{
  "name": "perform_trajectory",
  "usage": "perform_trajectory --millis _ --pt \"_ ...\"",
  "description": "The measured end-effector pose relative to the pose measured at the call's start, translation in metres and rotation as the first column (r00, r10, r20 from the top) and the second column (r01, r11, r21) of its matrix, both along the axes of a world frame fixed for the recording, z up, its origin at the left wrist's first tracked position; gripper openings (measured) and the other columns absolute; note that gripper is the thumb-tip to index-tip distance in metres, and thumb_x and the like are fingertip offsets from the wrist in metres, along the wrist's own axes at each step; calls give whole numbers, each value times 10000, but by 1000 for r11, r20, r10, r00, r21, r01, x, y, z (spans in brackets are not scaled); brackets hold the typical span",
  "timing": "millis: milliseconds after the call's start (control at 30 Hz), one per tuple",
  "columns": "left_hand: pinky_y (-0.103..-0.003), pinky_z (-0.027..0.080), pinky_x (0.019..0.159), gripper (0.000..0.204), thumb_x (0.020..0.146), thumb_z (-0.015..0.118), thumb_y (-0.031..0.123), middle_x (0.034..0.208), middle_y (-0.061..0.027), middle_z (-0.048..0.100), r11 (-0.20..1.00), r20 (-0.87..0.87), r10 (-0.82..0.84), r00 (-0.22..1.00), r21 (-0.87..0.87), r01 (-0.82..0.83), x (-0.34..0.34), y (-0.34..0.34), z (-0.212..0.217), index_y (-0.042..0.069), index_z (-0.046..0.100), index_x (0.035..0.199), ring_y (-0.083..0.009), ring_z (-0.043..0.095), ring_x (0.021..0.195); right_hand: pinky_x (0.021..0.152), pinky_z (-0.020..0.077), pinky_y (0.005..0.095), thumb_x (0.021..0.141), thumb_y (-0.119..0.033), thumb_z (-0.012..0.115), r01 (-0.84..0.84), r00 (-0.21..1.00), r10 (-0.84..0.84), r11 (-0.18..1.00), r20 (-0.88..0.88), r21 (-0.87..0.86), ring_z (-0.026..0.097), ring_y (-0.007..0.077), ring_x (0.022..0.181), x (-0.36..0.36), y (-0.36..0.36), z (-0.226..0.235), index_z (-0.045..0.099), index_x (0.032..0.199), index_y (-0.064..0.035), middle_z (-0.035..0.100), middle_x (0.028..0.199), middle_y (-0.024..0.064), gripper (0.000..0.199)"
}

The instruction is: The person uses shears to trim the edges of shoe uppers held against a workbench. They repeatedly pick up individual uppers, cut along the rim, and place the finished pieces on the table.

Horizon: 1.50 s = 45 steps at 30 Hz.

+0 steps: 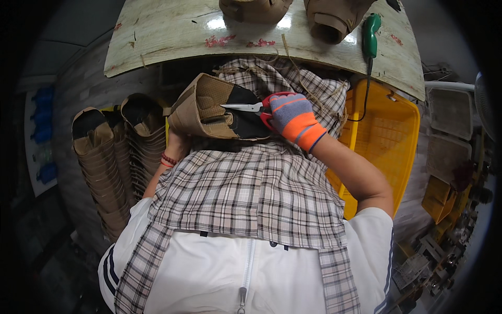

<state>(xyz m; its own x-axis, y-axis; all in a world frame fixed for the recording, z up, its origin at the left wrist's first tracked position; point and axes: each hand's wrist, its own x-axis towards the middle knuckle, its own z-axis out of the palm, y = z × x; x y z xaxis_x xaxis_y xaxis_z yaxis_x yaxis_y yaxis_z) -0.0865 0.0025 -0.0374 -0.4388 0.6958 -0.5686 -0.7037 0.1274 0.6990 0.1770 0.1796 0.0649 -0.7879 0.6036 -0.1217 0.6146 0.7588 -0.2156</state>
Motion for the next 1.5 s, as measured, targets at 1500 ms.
perform_trajectory --millis 1500 --pt "-354 494 903 372 985 525 263 1181 -84 639 999 -18 -31 999 -22 31 1 4 13 32 552 1274 -229 618 1050 672 513 394 801 -360 682 -42 998 40 999 49 33 667 277 757 -16 -13 16 672 943 -99 676 777 109 297"
